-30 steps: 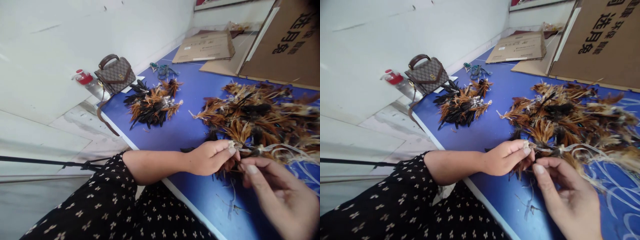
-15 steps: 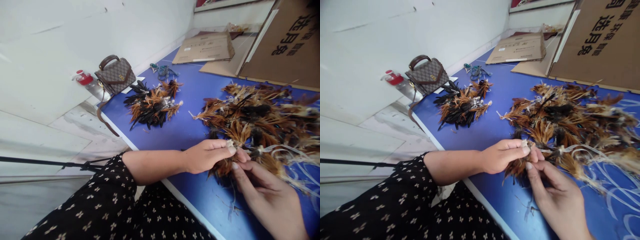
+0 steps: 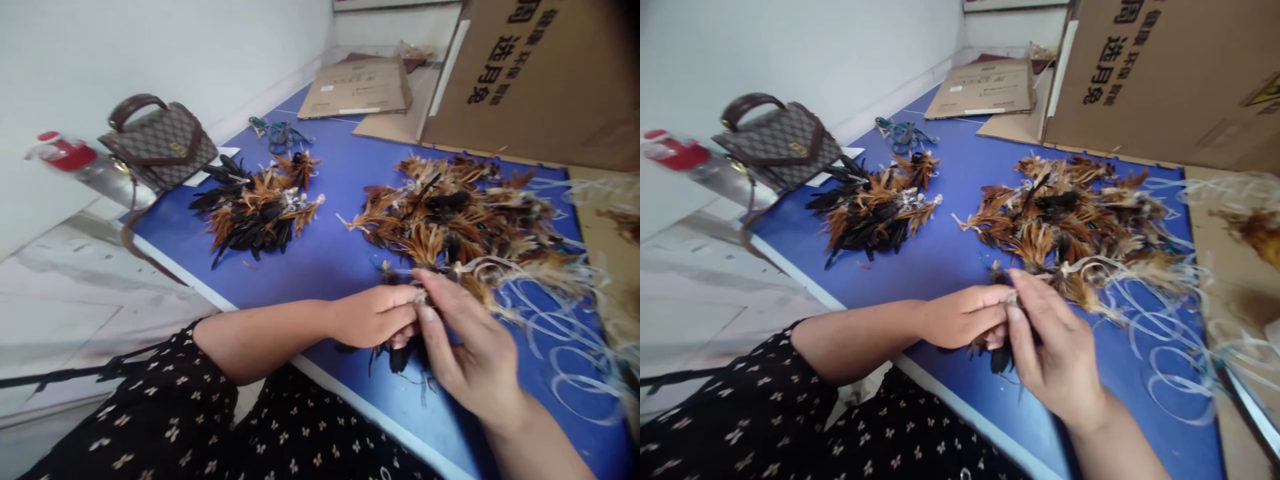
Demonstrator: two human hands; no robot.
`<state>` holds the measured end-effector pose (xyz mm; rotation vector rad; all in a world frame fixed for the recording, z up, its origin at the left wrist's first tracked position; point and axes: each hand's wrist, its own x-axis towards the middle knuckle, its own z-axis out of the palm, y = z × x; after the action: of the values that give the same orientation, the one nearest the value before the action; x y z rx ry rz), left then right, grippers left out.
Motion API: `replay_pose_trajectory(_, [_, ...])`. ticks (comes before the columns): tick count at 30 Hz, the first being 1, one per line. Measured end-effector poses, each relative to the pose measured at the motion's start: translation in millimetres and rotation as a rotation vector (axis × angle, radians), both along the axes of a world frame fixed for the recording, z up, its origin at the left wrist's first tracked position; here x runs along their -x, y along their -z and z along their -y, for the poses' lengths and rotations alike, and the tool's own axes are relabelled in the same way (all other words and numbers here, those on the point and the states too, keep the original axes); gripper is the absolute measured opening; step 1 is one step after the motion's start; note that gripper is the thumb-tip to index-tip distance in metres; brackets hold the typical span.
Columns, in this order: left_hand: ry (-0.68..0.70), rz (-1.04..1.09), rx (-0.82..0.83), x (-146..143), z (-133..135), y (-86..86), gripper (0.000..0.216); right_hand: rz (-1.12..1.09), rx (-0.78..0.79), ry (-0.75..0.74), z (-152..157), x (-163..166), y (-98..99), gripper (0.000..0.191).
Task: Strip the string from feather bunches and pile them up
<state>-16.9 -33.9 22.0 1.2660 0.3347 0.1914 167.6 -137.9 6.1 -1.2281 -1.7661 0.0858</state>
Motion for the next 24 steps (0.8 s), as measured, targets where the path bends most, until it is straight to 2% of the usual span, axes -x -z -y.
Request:
replay_pose_trajectory(2, [0.003, -0.03, -0.032, 1, 1, -0.3, 0.036, -0.003, 0.031, -0.055, 0, 4, 3.7, 0.07])
replay_pose_trajectory(5, [0.007, -0.041, 0.009, 1, 1, -2.2, 0.034, 0.001, 0.062, -0.068, 1, 6, 4.6, 0.067])
replay_pose_trajectory(9, [-0.028, 0.007, 0.083, -1, 1, -2.7, 0.041, 0.066, 0.062, -0.058, 2, -5, -6.4, 0.065])
replay_pose_trajectory(11, [-0.099, 0.065, 0.124, -2, -1, -0.7, 0.042, 0.11, 0.034, 0.065, 3, -23, -13.8, 0.052])
replay_pose_trajectory(13, [-0.194, 0.154, 0.178, -3, -4, 1.6, 0.04, 0.221, 0.033, 0.301, 6, -49, -17.8, 0.031])
replay_pose_trajectory(14, [-0.24, 0.2, 0.202, -3, -6, 2.1, 0.039, 0.368, 0.079, 0.399, 9, -64, -17.6, 0.026])
replay_pose_trajectory(16, [-0.317, 0.277, 0.237, -4, -11, 1.0, 0.039, 0.614, 0.226, 0.53, 13, -91, -12.2, 0.036])
replay_pose_trajectory(18, [-0.381, 0.325, 0.263, -3, -15, -3.2, 0.038, 0.751, 0.354, 0.539, 16, -112, -2.2, 0.046])
replay_pose_trajectory(20, [-0.428, 0.35, 0.308, -1, -17, -8.9, 0.033, 0.776, 0.433, 0.51, 16, -123, 7.6, 0.048])
replay_pose_trajectory(24, [-0.45, 0.328, 0.403, 1, -19, -16.2, 0.028, 0.696, 0.408, 0.464, 13, -124, 13.5, 0.046])
